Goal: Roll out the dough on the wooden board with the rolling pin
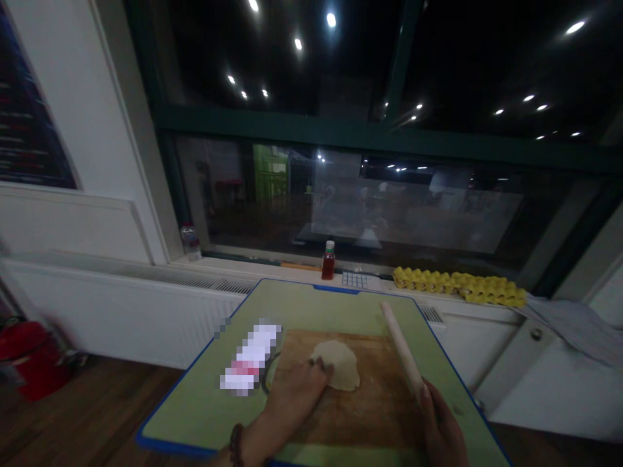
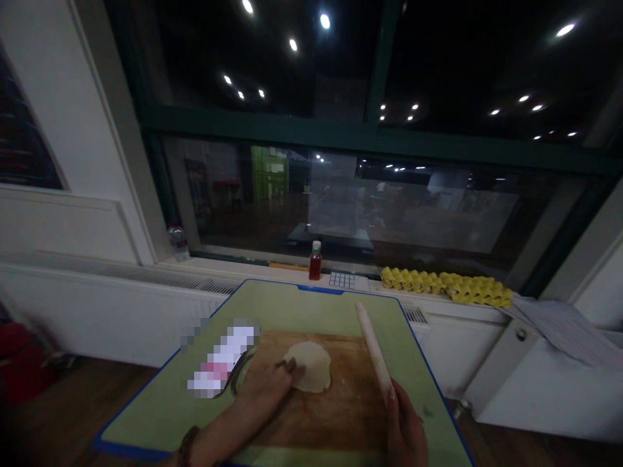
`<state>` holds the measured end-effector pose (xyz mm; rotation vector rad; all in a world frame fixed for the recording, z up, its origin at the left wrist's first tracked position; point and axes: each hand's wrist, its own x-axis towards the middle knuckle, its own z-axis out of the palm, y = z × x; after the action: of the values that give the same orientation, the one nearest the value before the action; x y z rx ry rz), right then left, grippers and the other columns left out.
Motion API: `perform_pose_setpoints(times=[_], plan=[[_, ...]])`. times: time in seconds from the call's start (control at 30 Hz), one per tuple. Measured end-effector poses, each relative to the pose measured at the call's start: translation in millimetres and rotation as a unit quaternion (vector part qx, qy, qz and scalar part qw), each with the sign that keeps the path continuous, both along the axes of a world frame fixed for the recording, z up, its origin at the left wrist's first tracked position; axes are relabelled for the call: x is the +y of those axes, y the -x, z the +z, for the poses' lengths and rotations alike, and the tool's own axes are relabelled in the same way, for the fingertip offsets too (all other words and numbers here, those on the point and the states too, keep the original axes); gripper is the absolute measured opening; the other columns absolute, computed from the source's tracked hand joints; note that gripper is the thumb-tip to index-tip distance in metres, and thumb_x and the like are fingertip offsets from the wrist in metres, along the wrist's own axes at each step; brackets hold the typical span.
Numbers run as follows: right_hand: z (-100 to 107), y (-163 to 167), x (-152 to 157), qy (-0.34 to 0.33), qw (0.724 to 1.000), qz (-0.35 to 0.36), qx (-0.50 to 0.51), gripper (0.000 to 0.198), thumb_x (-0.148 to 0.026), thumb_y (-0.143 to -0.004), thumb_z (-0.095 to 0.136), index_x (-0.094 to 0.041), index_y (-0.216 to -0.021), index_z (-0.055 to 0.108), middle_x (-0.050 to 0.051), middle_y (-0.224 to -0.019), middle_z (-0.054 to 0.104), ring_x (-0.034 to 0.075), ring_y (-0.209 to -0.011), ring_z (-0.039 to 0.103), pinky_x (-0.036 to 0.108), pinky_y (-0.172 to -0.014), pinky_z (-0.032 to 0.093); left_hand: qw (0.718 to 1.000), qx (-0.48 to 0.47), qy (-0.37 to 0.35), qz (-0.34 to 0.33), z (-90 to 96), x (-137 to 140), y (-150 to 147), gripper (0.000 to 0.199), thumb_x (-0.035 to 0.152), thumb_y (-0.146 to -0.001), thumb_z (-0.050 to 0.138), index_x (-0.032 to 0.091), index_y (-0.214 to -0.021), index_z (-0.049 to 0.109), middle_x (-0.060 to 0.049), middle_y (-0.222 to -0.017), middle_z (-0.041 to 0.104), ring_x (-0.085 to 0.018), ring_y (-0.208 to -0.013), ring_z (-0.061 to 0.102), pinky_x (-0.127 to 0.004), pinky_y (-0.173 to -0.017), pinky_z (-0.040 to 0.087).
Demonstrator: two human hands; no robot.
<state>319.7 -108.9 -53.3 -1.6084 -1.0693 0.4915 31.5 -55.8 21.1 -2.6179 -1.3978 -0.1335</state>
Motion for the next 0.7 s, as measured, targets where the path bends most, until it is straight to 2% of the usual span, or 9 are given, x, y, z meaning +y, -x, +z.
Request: perform_pose_setpoints(times=[0.07,0.17,0.23,0.3,0.43,0.57,0.7], plan=[[-1,1,0,-0.003,1.0,-0.004,0.009,0.077,-0.081,-0.075,0.044,-0.017,-0.111,0.066,0.014,-0.121,0.066,0.031,-0.117,0.059,0.044,-0.103,0.044,0.996,-0.041,0.031,-0.069,4.2,10,5,0.044,0.003,-0.091,0.044,0.024,-0.124,0.063,-0.009,-0.12,0.068,-0.024,-0.107,0.065,-0.038,-0.09,0.054],[-2,1,1,-0.008,1.0,0.001,0.016,0.077,-0.081,-0.075,0.045,-0.017,-0.111,0.066,0.015,-0.122,0.066,0.032,-0.119,0.057,0.046,-0.105,0.042,0.974,-0.075,0.071,-0.199,8.5,27,15,0.043,0.006,-0.094,0.046,0.027,-0.129,0.06,-0.004,-0.135,0.061,-0.02,-0.128,0.052,-0.037,-0.112,0.037],[-3,1,1,-0.012,1.0,-0.001,0.014,0.077,-0.081,-0.074,0.045,-0.017,-0.111,0.066,0.015,-0.123,0.065,0.033,-0.12,0.056,0.047,-0.106,0.041,0.964,-0.083,0.095,-0.236,12.0,37,22,0.043,0.008,-0.095,0.047,0.029,-0.13,0.06,-0.001,-0.138,0.058,-0.018,-0.134,0.045,-0.037,-0.118,0.028],[-3,1,1,-0.017,1.0,-0.01,0.008,0.078,-0.082,-0.074,0.045,-0.017,-0.11,0.066,0.016,-0.123,0.065,0.033,-0.119,0.057,0.048,-0.105,0.041,0.966,-0.108,0.097,-0.214,16.0,42,28,0.042,0.01,-0.094,0.049,0.031,-0.128,0.061,0.0,-0.141,0.055,-0.019,-0.135,0.043,-0.042,-0.118,0.026],[-2,2,-1,-0.028,0.999,-0.024,-0.021,0.073,-0.078,-0.078,0.044,-0.017,-0.109,0.067,0.015,-0.12,0.067,0.032,-0.115,0.06,0.046,-0.102,0.045,0.97,-0.186,0.09,-0.128,16.2,39,33,0.038,0.015,-0.089,0.057,0.032,-0.122,0.065,-0.003,-0.142,0.054,-0.022,-0.131,0.048,-0.046,-0.114,0.033],[-2,3,-3,-0.041,0.997,-0.022,-0.06,0.067,-0.073,-0.084,0.042,-0.017,-0.11,0.067,0.014,-0.118,0.068,0.03,-0.112,0.061,0.042,-0.097,0.049,0.962,-0.238,0.116,-0.061,-0.1,27,33,0.044,0.015,-0.087,0.058,0.031,-0.128,0.061,-0.005,-0.144,0.052,-0.022,-0.133,0.047,-0.042,-0.111,0.038],[-1,2,-4,-0.025,0.997,-0.023,-0.075,0.068,-0.073,-0.084,0.04,-0.017,-0.111,0.066,0.014,-0.116,0.069,0.03,-0.11,0.062,0.043,-0.096,0.049,0.957,-0.268,0.111,-0.032,-19.0,15,31,0.048,0.018,-0.087,0.06,0.031,-0.133,0.057,-0.006,-0.147,0.047,-0.024,-0.136,0.043,-0.046,-0.111,0.037]])
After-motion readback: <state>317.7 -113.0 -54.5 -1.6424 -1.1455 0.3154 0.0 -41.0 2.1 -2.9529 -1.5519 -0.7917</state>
